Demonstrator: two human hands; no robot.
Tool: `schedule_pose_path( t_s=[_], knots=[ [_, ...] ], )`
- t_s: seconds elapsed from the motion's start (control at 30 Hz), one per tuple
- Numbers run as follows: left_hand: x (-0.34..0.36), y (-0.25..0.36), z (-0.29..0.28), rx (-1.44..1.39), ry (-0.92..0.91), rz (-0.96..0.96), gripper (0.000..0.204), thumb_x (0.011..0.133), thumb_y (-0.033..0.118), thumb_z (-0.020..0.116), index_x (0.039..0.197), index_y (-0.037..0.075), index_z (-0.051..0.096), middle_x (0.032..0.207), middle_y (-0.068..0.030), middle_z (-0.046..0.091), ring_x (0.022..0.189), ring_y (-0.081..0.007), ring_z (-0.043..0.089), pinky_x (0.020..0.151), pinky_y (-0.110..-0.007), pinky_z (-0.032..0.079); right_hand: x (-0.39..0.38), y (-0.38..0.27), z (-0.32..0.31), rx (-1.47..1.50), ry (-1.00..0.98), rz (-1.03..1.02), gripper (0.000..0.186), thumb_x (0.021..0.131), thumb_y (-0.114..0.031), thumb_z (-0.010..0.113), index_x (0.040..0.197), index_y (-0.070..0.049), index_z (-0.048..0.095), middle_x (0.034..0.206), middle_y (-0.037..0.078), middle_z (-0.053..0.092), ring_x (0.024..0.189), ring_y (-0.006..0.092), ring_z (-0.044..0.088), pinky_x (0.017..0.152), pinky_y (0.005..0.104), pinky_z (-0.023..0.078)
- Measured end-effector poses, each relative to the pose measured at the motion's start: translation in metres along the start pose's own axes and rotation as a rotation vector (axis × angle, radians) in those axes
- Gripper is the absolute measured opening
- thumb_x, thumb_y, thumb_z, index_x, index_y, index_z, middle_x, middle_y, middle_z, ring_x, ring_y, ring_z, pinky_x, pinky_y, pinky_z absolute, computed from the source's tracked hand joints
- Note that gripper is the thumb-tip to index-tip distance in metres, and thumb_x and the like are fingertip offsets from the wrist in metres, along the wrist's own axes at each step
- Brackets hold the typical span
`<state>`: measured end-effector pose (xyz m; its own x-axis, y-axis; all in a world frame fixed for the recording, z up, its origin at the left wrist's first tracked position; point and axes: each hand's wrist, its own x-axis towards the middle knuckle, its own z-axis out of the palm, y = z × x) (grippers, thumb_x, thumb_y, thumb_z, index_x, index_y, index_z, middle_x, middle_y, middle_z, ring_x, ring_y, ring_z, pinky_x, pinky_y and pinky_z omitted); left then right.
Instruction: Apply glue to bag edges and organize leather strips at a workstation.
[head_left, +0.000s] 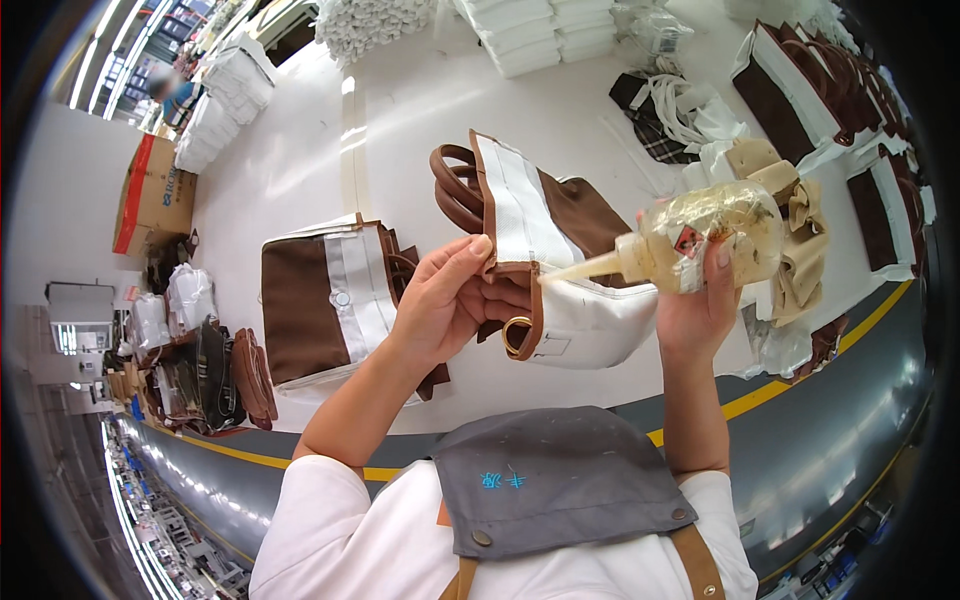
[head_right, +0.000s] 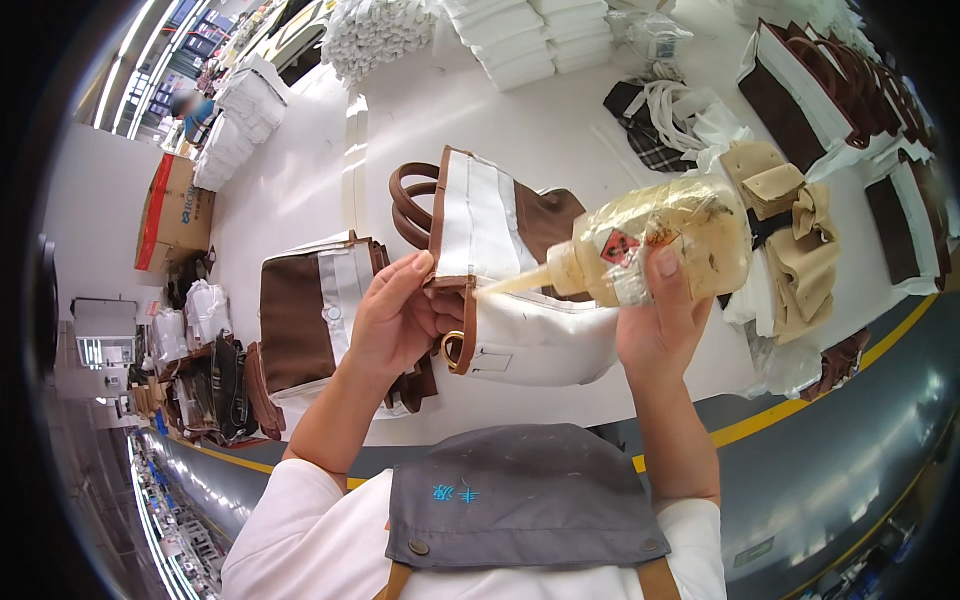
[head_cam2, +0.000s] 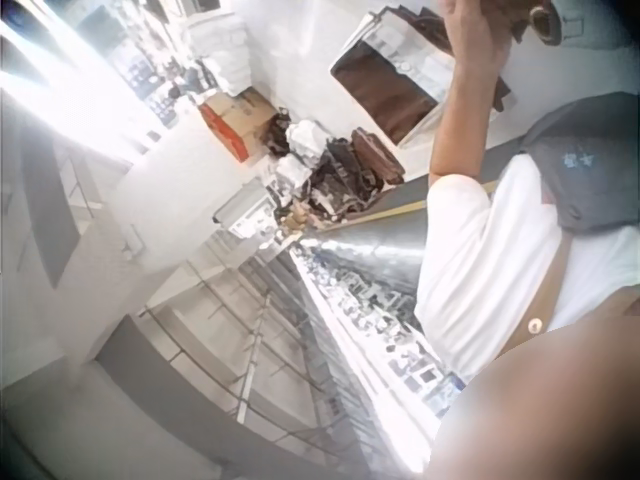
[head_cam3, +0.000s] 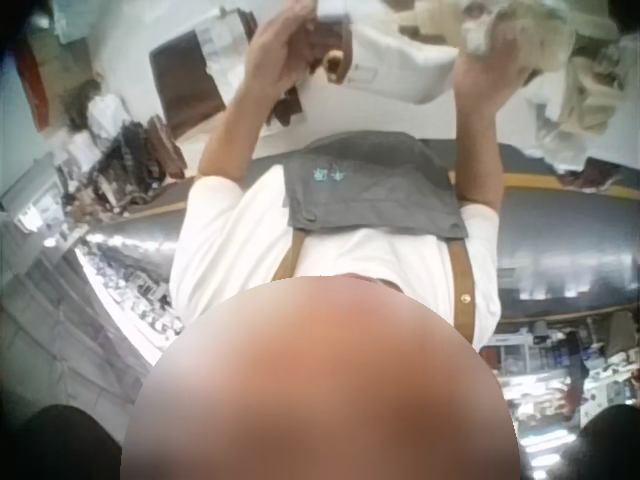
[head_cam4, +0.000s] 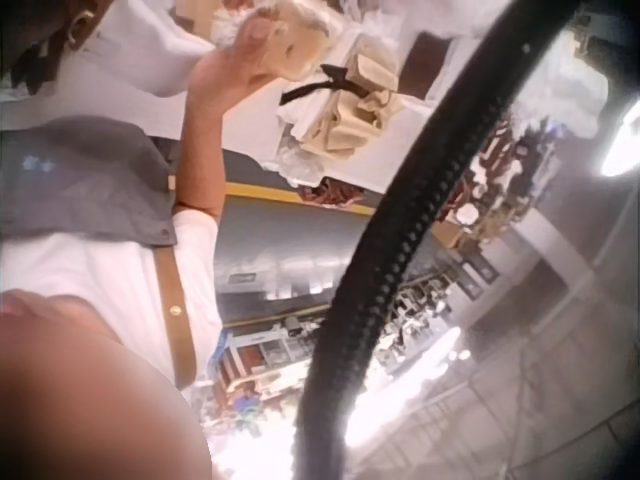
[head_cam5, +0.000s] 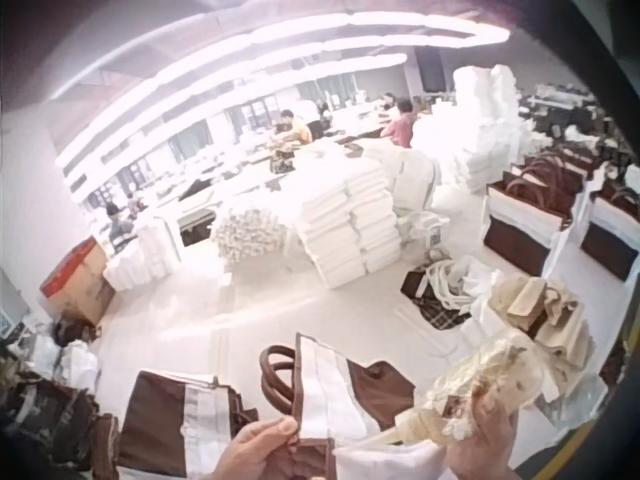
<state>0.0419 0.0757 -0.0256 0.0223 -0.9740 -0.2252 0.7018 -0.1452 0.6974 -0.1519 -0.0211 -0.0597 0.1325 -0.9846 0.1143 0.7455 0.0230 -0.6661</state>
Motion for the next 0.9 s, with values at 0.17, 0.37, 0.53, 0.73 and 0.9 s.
schedule_pose_path(
  t_s=[0.17, 0.37, 0.53, 0.73, 0.9],
  knots=[
    [0.001, 0.002, 0.005, 0.029, 0.074, -0.005, 0.028, 0.089, 0.022, 0.038, 0.097, -0.003, 0.047, 0.086, -0.0116, 0.057, 0.071, -0.0201, 0.059, 0.062, -0.032, 0.052, 0.002, 0.006, -0.009, -0.129, -0.009, -0.027, 0.046, 0.083, -0.028, 0.047, 0.119, -0.003, 0.035, 0.109, 0.016, 0.047, 0.103, 0.0302, 0.046, 0.089, 0.0504, 0.036],
    [0.003, 0.004, -0.001, -0.040, 0.057, 0.009, 0.026, 0.086, 0.015, 0.039, 0.101, -0.004, 0.047, 0.094, -0.0133, 0.055, 0.082, -0.0222, 0.058, 0.071, -0.035, 0.049, 0.000, 0.004, 0.002, 0.083, -0.099, 0.138, 0.045, 0.083, -0.033, 0.044, 0.116, -0.003, 0.039, 0.104, 0.018, 0.049, 0.099, 0.0298, 0.047, 0.086, 0.0444, 0.037],
    [-0.005, -0.003, 0.002, 0.251, -0.093, -0.039, 0.040, 0.074, -0.002, 0.046, 0.113, -0.005, 0.040, 0.109, -0.0121, 0.050, 0.100, -0.0200, 0.051, 0.078, -0.028, 0.045, 0.008, 0.013, 0.005, 0.127, -0.010, 0.033, 0.044, 0.083, -0.032, 0.045, 0.117, -0.005, 0.037, 0.106, 0.013, 0.049, 0.099, 0.0289, 0.048, 0.087, 0.0474, 0.038],
    [-0.004, -0.009, 0.010, 0.566, 0.082, -0.076, 0.017, 0.076, -0.004, 0.050, 0.090, -0.005, 0.058, 0.097, -0.0066, 0.056, 0.078, -0.0061, 0.053, 0.066, -0.018, 0.043, 0.004, 0.018, 0.000, 0.145, -0.039, 0.064, 0.044, 0.082, -0.031, 0.045, 0.117, -0.005, 0.037, 0.106, 0.016, 0.048, 0.100, 0.0288, 0.048, 0.088, 0.0477, 0.037],
    [-0.003, -0.010, 0.016, 0.670, 0.139, -0.065, 0.019, 0.077, -0.004, 0.048, 0.093, -0.005, 0.057, 0.083, -0.0029, 0.057, 0.071, -0.0047, 0.051, 0.061, -0.017, 0.041, -0.001, 0.009, -0.009, 0.052, 0.034, -0.026, 0.047, 0.081, -0.027, 0.046, 0.119, -0.003, 0.033, 0.107, 0.019, 0.048, 0.100, 0.0293, 0.048, 0.088, 0.0494, 0.038]
  ],
)
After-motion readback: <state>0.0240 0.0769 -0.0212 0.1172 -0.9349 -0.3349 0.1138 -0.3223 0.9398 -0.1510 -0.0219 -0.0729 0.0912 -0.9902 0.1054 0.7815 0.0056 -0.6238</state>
